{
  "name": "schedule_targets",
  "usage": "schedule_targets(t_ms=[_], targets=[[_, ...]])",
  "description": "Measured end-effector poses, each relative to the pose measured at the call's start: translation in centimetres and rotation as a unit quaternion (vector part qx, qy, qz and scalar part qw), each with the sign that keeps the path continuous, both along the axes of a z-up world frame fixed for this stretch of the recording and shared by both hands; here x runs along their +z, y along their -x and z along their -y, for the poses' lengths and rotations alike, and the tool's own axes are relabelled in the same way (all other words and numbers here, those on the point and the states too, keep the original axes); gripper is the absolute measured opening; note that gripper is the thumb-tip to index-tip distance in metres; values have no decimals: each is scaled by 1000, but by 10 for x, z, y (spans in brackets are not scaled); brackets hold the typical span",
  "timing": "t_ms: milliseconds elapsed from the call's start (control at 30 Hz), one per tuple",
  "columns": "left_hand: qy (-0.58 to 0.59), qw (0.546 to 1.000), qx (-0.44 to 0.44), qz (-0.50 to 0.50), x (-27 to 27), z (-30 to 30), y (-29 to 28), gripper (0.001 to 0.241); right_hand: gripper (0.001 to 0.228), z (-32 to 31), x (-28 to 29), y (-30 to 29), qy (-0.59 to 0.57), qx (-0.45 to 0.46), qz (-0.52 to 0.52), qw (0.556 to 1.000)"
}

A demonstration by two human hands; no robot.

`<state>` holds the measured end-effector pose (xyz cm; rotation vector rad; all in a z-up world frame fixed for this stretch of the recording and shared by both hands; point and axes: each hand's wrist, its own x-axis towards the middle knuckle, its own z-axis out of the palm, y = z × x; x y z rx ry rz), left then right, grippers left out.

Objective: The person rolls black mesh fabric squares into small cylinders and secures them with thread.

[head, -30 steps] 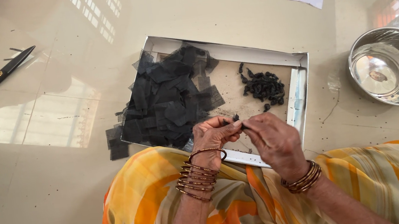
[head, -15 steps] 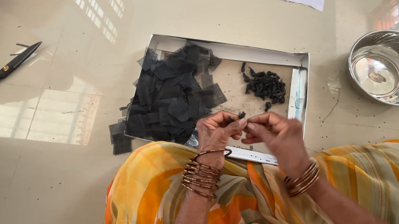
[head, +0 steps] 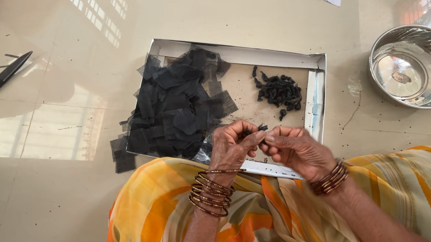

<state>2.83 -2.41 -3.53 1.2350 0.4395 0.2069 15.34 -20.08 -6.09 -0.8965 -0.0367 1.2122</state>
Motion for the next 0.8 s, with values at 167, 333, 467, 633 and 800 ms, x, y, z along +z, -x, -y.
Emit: schedule_targets(t_ms=[167,333,467,633,800], targets=[[-62,998,-10,-10,-7,0,1,14,26,-23,73,-8,46,74,305,948],[-14,1000,-17,-14,-4,-5,5,14,23,-24,73,8,131,228,271,926],[-10,1000,19,-2,-1,-11,12,15,29,-4,43,-14,74,213,284,932],[57,998,34,5,6,-17,13,18,22,10,39,-33,58,99,227,967],[71,997,35,5,14,-22,19,18,33,19,42,-56,138,185,356,905]])
